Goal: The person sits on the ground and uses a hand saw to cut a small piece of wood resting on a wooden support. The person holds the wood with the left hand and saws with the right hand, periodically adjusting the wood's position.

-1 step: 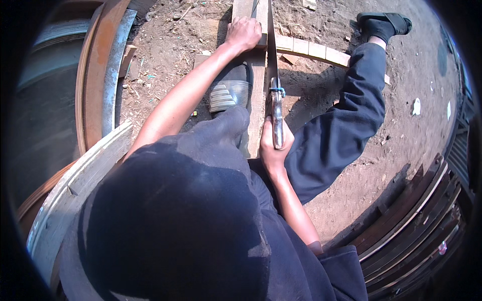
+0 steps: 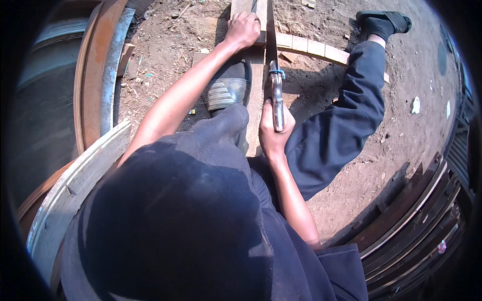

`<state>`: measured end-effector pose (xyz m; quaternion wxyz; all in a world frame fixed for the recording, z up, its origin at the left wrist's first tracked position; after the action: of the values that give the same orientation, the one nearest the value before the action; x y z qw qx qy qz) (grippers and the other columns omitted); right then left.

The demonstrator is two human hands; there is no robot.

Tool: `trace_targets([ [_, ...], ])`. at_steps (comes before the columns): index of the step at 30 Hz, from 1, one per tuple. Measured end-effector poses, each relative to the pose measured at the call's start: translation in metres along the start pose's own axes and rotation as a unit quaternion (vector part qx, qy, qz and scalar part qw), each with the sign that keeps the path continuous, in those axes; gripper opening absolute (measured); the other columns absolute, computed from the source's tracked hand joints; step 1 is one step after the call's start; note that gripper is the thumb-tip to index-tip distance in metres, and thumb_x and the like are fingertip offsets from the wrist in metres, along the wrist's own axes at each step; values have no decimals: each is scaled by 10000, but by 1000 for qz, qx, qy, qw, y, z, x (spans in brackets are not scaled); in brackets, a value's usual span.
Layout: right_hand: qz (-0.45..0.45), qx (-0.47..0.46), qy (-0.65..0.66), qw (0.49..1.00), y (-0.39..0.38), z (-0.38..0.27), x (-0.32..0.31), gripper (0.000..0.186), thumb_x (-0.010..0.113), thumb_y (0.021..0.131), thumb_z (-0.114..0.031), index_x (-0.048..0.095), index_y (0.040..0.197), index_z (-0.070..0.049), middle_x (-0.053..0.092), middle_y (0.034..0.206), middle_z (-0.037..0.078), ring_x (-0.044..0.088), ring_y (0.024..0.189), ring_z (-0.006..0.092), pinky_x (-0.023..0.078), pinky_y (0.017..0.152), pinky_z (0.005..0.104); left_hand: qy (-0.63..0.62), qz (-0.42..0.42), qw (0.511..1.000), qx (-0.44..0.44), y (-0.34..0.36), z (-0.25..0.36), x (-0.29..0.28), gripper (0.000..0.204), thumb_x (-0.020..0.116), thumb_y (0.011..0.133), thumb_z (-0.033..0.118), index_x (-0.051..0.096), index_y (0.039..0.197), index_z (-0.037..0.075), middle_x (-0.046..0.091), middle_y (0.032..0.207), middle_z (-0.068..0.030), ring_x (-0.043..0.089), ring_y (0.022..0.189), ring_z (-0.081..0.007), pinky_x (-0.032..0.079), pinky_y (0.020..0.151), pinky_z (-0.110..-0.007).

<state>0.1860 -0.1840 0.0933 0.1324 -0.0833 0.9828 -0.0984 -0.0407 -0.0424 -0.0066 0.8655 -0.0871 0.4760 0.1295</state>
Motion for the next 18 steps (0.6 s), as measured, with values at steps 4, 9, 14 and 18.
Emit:
trace_targets([
  [4,-1,29,27,999,20,-5,12,206,561,863,-63,506,672,-6,444,557,-7,400,524,53,332,475,262,-162,31,986,14,5,-16,3,254,437,804,109,607,973,26,580,1007,-207,528,1034,-346,399,951,-430],
  [9,-5,-8,-32,999,3,-2,-9,142,549,849,-43,553,725,27,510,569,52,466,530,74,385,488,279,-182,51,982,5,9,-9,-1,248,437,785,79,626,931,12,609,942,-196,559,984,-336,426,920,-419],
  [14,1,-15,18,1000,40,-8,25,129,551,840,-35,543,726,24,485,557,59,451,518,82,381,488,278,-212,51,976,-5,12,-7,-6,259,417,777,65,629,908,-4,620,965,-189,564,995,-328,430,925,-402],
  [18,-10,-1,-23,1000,-9,8,9,76,563,814,-1,572,745,29,555,590,80,555,551,99,437,522,278,-197,30,980,0,11,-33,4,278,404,794,74,630,941,5,618,989,-183,554,1027,-313,416,944,-400],
])
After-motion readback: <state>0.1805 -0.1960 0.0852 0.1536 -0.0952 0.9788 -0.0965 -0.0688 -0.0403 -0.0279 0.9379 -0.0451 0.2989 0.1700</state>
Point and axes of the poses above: each hand's wrist, its own y-axis towards the middle knuckle, its own x-axis out of the palm, z = x × y, the point moved 10 cm from there along y, towards the middle knuckle
